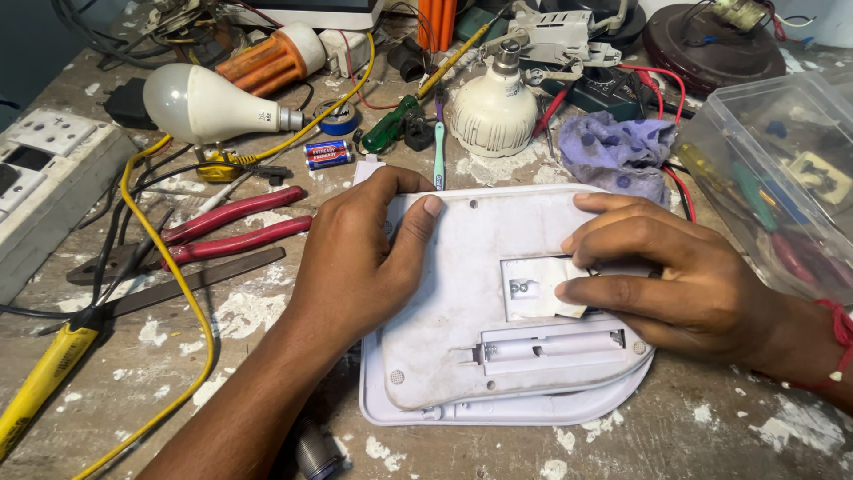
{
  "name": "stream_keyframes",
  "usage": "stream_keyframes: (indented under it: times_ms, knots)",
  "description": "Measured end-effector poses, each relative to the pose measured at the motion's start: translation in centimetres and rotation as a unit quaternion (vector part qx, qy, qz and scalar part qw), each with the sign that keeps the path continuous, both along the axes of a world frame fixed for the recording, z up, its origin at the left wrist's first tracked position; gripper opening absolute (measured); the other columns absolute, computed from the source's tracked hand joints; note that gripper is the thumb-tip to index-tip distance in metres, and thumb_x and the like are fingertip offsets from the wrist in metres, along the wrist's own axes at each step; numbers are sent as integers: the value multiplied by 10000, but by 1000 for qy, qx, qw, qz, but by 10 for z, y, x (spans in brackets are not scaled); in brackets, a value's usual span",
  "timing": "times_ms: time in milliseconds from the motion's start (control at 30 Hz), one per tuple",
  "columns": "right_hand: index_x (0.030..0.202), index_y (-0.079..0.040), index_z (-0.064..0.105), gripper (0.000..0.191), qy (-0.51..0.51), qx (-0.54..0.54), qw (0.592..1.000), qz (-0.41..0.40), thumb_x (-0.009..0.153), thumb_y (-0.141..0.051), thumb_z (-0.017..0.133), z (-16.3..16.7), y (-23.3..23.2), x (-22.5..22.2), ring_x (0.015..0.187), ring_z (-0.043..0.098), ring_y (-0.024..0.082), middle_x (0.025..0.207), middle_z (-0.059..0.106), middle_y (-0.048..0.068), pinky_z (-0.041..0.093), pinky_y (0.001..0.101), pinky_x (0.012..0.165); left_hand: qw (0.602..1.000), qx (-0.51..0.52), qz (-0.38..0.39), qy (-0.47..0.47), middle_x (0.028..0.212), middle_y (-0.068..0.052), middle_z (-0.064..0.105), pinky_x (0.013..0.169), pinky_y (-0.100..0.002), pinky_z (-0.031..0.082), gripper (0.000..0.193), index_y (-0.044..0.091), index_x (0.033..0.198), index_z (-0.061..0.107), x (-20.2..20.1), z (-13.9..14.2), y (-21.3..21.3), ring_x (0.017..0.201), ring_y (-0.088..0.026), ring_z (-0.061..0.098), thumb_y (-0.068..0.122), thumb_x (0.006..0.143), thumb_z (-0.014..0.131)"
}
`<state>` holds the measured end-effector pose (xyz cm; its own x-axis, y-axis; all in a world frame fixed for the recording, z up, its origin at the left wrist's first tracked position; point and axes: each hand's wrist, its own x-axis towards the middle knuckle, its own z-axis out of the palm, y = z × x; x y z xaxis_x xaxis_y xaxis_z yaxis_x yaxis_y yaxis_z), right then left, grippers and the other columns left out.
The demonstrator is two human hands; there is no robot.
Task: The person unscrews the back cover of a white digital kitchen scale with a yellow-handled screwdriver, pries the casing open, removes the battery compartment cover, peels a sticker from inside the battery bay, then reassembles the casing and drives the screws back in.
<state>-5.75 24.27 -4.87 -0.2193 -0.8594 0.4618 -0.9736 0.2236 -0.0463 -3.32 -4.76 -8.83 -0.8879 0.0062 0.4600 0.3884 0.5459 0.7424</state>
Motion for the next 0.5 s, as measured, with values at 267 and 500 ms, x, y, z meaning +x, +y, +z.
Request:
stream_keyframes:
  times_ms: [267,500]
  knots:
    - [1055,-110,741,327,-47,27,998,-15,756,-223,808,6,-2,1,1111,656,240,1095,653,41,445,519,1127,1000,0,6,-13,829,-179,734,577,-410,517,267,7,1041,690,-1,-4,-1,588,-276,686,253,941,660]
    - [1054,-94,748,262,-48,25,992,-110,857,-262,788,17,-17,11,1013,663,161,1024,715,1,458,492,1096,999,-6,1,36,837,-187,730,587,-416,512,251,-7,1025,689,0,-2,-1,610,-282,680,233,957,663]
